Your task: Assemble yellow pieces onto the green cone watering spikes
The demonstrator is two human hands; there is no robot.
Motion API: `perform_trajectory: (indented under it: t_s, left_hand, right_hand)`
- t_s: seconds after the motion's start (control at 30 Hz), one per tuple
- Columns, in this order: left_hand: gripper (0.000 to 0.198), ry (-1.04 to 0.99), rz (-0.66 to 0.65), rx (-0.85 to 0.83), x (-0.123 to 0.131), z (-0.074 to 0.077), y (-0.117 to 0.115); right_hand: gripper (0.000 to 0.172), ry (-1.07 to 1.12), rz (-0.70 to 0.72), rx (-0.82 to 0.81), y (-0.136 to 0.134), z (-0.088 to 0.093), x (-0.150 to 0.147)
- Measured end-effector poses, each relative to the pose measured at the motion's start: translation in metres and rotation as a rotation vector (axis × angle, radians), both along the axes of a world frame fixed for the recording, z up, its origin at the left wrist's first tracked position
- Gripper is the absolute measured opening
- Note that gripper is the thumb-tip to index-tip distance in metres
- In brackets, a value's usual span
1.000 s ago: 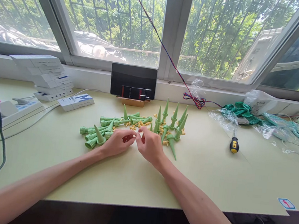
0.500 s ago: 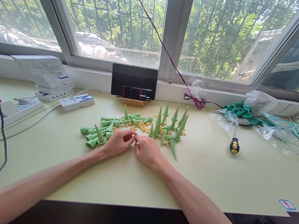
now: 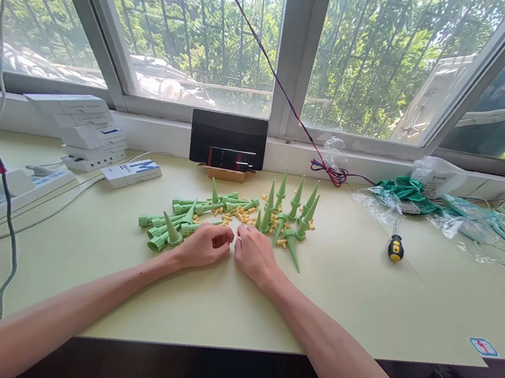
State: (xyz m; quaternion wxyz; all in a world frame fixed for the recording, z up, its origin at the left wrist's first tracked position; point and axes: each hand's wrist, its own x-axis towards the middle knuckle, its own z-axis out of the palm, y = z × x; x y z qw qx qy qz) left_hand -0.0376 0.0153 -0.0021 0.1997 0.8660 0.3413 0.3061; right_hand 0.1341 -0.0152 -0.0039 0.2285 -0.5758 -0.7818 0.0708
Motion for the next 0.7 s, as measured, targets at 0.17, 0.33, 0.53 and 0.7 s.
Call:
perform_trajectory:
  t_s: [0.17, 0.33, 0.53, 0.7]
  left_hand:
    - [0.010, 0.013, -0.077, 0.019, 0.002, 0.001, -0.003]
    - [0.012, -0.006, -0.167, 0.025, 0.004, 0.003, -0.006]
    - [0.011, -0.022, -0.261, 0.040, 0.005, -0.003, -0.007]
    - [0.008, -0.083, -0.288, 0.016, 0.004, -0.005, -0.008]
  right_hand:
    - [0.012, 0.024, -0.031, 0.053, -0.002, -0.001, 0.000]
    - [0.014, 0.239, 0.022, 0.257, 0.000, -0.005, 0.001]
    - [0.017, 0.342, 0.149, 0.374, 0.002, 0.002, -0.002]
    - [0.020, 0.289, 0.261, 0.151, 0.013, 0.026, -0.012]
